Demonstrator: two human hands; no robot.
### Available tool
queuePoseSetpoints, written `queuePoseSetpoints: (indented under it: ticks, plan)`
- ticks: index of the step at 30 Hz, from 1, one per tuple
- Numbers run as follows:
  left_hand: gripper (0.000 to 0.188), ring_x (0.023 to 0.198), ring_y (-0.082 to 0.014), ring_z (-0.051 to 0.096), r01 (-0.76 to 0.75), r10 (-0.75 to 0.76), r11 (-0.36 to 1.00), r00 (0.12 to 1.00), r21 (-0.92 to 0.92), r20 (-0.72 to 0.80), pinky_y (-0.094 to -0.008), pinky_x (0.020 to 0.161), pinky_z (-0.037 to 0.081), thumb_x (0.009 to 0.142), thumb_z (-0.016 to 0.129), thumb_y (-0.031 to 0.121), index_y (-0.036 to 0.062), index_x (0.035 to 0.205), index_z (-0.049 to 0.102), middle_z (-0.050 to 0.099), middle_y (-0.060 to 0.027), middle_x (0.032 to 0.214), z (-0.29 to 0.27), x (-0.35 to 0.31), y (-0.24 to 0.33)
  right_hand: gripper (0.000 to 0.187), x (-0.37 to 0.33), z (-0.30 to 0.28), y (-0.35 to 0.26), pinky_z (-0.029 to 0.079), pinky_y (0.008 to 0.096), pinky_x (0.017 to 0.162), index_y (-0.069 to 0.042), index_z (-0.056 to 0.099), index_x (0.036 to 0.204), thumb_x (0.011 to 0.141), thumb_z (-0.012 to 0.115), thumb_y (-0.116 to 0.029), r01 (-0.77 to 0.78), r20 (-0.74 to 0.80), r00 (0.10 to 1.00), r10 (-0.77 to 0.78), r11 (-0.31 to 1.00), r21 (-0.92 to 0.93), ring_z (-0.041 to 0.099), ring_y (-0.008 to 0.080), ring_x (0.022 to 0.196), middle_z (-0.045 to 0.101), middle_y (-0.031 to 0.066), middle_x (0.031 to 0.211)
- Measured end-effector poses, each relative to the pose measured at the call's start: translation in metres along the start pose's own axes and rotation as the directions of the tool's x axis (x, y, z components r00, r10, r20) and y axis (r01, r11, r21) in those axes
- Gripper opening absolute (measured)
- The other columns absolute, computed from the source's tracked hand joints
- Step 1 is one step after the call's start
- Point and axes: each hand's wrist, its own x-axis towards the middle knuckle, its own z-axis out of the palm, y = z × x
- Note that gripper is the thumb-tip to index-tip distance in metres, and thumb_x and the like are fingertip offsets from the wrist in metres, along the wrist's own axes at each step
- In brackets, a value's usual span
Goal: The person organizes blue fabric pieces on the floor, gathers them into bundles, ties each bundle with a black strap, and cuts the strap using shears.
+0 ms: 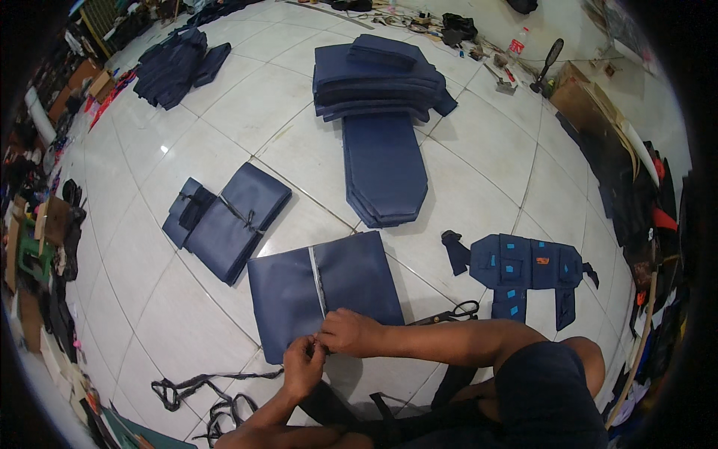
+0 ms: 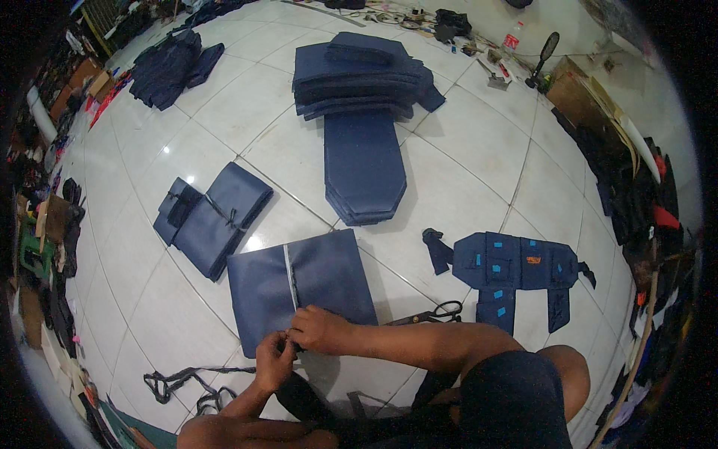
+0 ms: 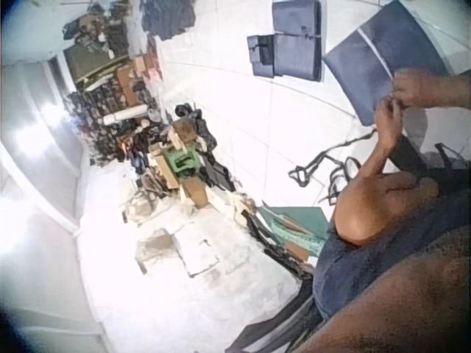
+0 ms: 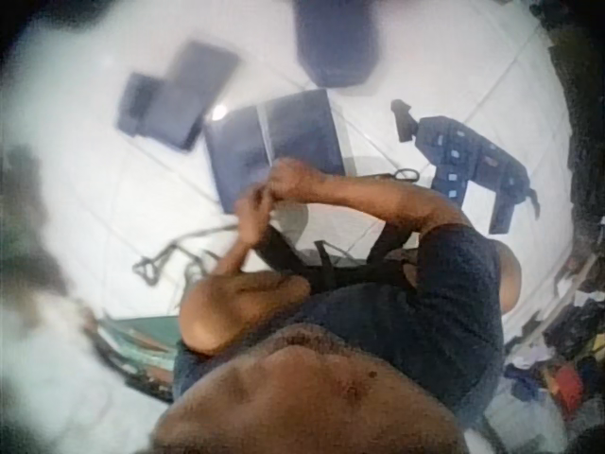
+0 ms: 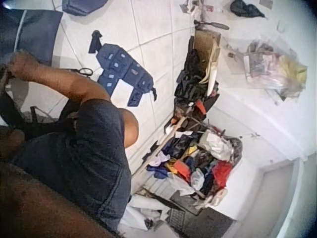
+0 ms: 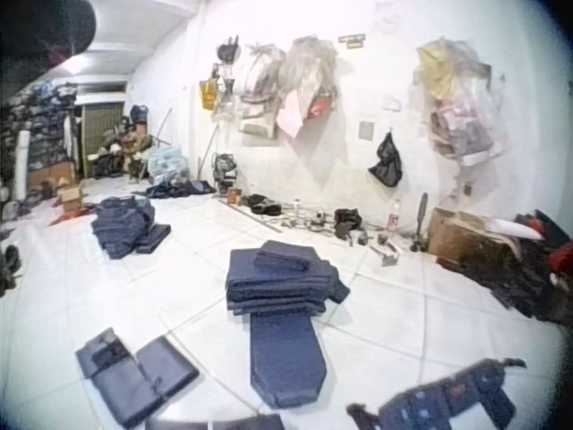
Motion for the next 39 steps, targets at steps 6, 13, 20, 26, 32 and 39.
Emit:
queuePoseSetpoints:
  ticks: [6,13,20,26,32,39]
  plan:
    - [0.018,0.073,-0.0294,0.068,-0.291,0.304,0.906,0.953,0.306,0.004,-0.0376,0.067,0.051,0.088,0.064,0.014,-0.0023,0.095,0.068,0.066,-0.0207,0.082,-0.006,0.004,0.004,0.019,0.005,-0.008,-0.008,0.046,0.0434,0.076,0.000,0.062,0.091,0.080,0.064,-0.015,-0.136,0.000,0.991,0.136,0.990,0.023,0.059,0.0311,0.090,0.059,0.0122,0.090]
    - [0.016,0.079,-0.0084,0.057,0.176,-0.129,0.917,0.980,-0.357,0.151,-0.0245,0.071,0.046,0.093,0.061,0.010,-0.0029,0.097,0.069,0.066,-0.0005,0.087,-0.012,0.009,0.001,0.025,-0.004,-0.007,-0.008,0.052,0.0498,0.076,-0.002,0.057,0.106,0.086,0.062,-0.017,-0.481,0.058,0.865,0.499,0.790,0.380,0.063,0.0397,0.094,0.060,0.0189,0.096]
    - [0.017,0.075,-0.0085,0.057,0.122,-0.021,0.898,0.972,-0.424,0.236,-0.0253,0.067,0.046,0.096,0.061,0.013,-0.0022,0.096,0.070,0.065,-0.0010,0.081,0.001,0.014,-0.005,0.018,-0.026,-0.002,0.008,0.052,0.0448,0.070,-0.004,0.060,0.095,0.087,0.062,-0.020,-0.170,0.002,0.985,0.173,0.967,0.190,0.064,0.0334,0.085,0.060,0.0123,0.087]
    - [0.019,0.056,-0.0187,0.053,-0.057,0.051,0.998,0.977,0.022,0.206,-0.0352,0.055,0.042,0.093,0.062,0.014,-0.0015,0.084,0.068,0.064,-0.0104,0.070,-0.025,0.020,0.010,0.015,-0.013,0.011,0.037,0.051,0.0434,0.066,-0.007,0.063,0.080,0.078,0.063,-0.021,0.111,0.034,0.993,-0.111,0.994,0.020,0.064,0.0317,0.076,0.060,0.0091,0.076]
    - [0.020,0.060,-0.0378,0.059,-0.132,0.089,0.972,0.972,0.192,0.216,-0.0440,0.058,0.043,0.087,0.063,0.016,-0.0022,0.079,0.064,0.059,-0.0231,0.068,-0.024,0.026,0.011,0.013,-0.024,-0.007,0.041,0.051,0.0450,0.068,-0.007,0.062,0.075,0.073,0.064,-0.020,0.117,0.080,0.990,-0.117,0.993,0.000,0.065,0.0321,0.074,0.062,0.0110,0.074]
    - [0.017,0.063,-0.0324,0.062,-0.230,0.194,0.953,0.964,0.199,0.184,-0.0404,0.060,0.046,0.090,0.064,0.013,-0.0030,0.086,0.065,0.064,-0.0209,0.073,-0.029,0.015,0.005,0.021,-0.020,-0.061,0.050,0.050,0.0468,0.081,-0.005,0.062,0.094,0.081,0.065,-0.022,0.011,0.368,0.929,-0.045,0.996,0.093,0.064,0.0339,0.094,0.063,0.0138,0.095]
